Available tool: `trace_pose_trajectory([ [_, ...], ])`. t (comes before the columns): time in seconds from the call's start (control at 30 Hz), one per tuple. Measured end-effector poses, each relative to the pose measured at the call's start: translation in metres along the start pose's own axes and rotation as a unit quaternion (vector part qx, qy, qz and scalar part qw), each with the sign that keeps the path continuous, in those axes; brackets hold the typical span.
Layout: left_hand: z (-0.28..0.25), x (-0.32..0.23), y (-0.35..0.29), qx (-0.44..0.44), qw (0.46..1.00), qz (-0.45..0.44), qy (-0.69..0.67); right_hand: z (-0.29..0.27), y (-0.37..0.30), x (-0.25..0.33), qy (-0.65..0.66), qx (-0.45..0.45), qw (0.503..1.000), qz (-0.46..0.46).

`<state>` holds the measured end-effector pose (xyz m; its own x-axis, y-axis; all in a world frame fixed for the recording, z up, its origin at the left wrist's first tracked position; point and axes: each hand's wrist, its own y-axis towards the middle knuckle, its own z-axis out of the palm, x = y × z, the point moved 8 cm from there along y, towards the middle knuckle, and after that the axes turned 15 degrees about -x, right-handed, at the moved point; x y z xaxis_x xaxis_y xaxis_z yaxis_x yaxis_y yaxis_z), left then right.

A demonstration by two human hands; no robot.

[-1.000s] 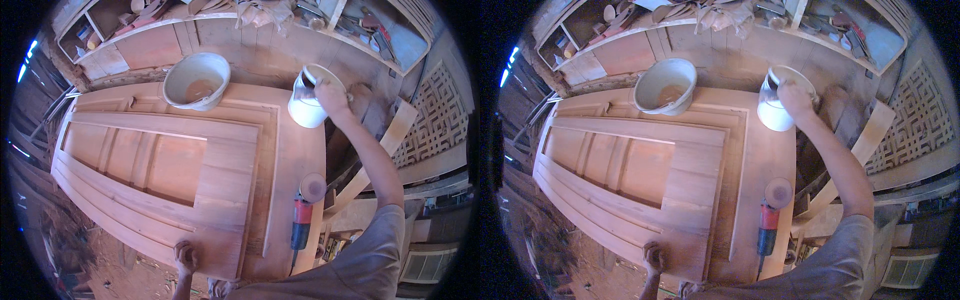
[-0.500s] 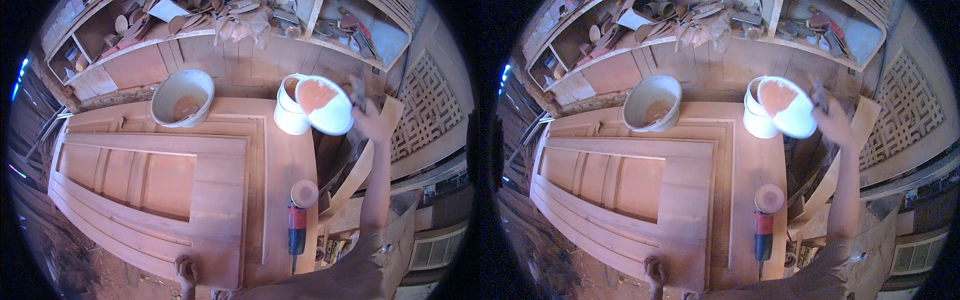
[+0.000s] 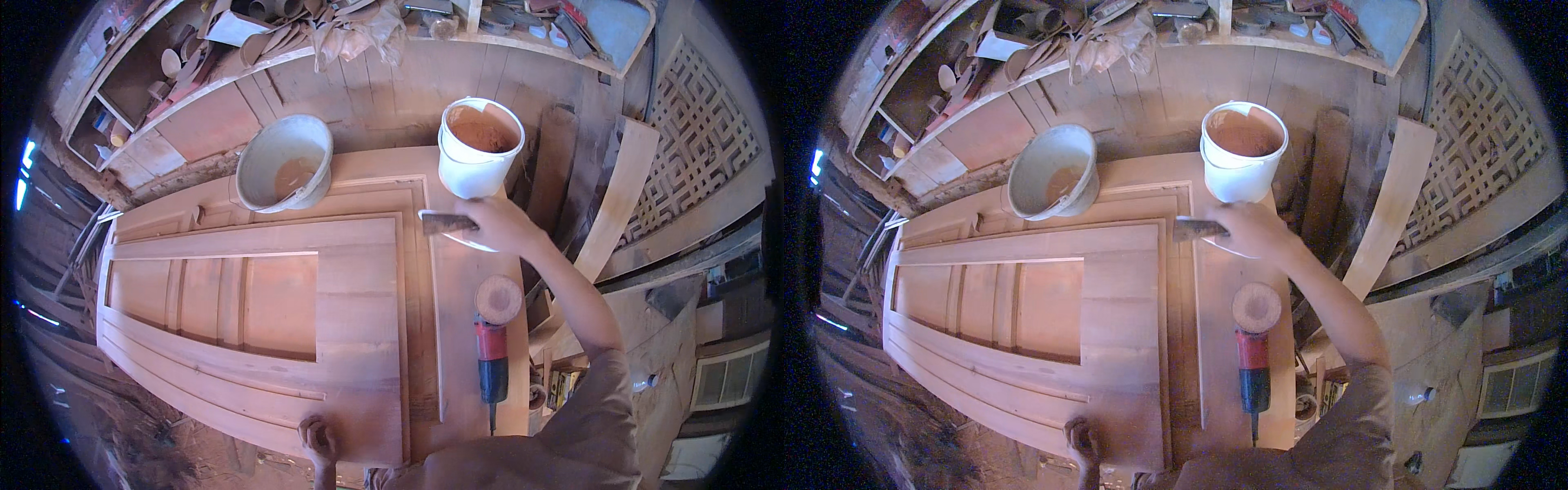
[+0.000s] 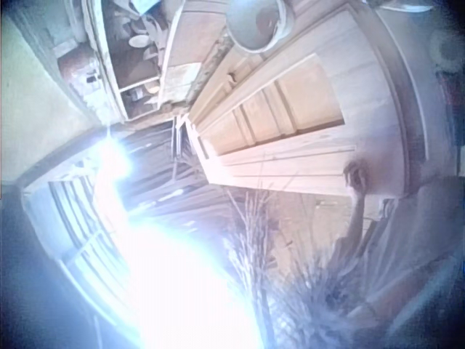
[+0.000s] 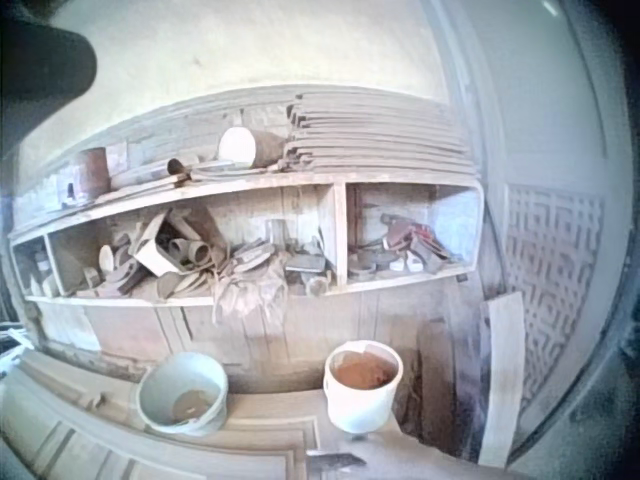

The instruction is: The person sands the surface of a wooden door using a power sander, then applies a wood filler or paste to gaps and imperfections on the door using a putty knife and their hands.

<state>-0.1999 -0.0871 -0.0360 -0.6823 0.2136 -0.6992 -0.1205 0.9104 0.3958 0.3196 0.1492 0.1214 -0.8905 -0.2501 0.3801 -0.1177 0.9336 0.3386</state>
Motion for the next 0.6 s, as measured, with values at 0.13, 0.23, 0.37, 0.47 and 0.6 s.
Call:
trace_pose_trajectory([
  [0.13,-0.003,-0.005,0.002,0.001,0.999,0.043,0.029,0.001,0.003,-0.060,0.100,-0.008,0.982,0.160],
  [0.23,0.004,0.000,0.000,0.010,0.999,0.032,0.027,0.030,-0.039,-0.136,0.065,-0.008,0.970,0.233],
  [0.37,0.006,-0.001,0.003,0.003,0.999,0.033,0.019,0.030,-0.095,-0.182,-0.024,0.024,0.952,0.304],
  [0.47,-0.001,-0.001,0.003,0.006,0.999,0.026,0.023,0.012,-0.104,-0.166,-0.003,0.060,0.936,0.347],
  [0.6,0.002,-0.002,0.002,0.013,0.999,0.030,0.042,-0.059,-0.096,-0.140,0.061,-0.012,0.971,0.230],
])
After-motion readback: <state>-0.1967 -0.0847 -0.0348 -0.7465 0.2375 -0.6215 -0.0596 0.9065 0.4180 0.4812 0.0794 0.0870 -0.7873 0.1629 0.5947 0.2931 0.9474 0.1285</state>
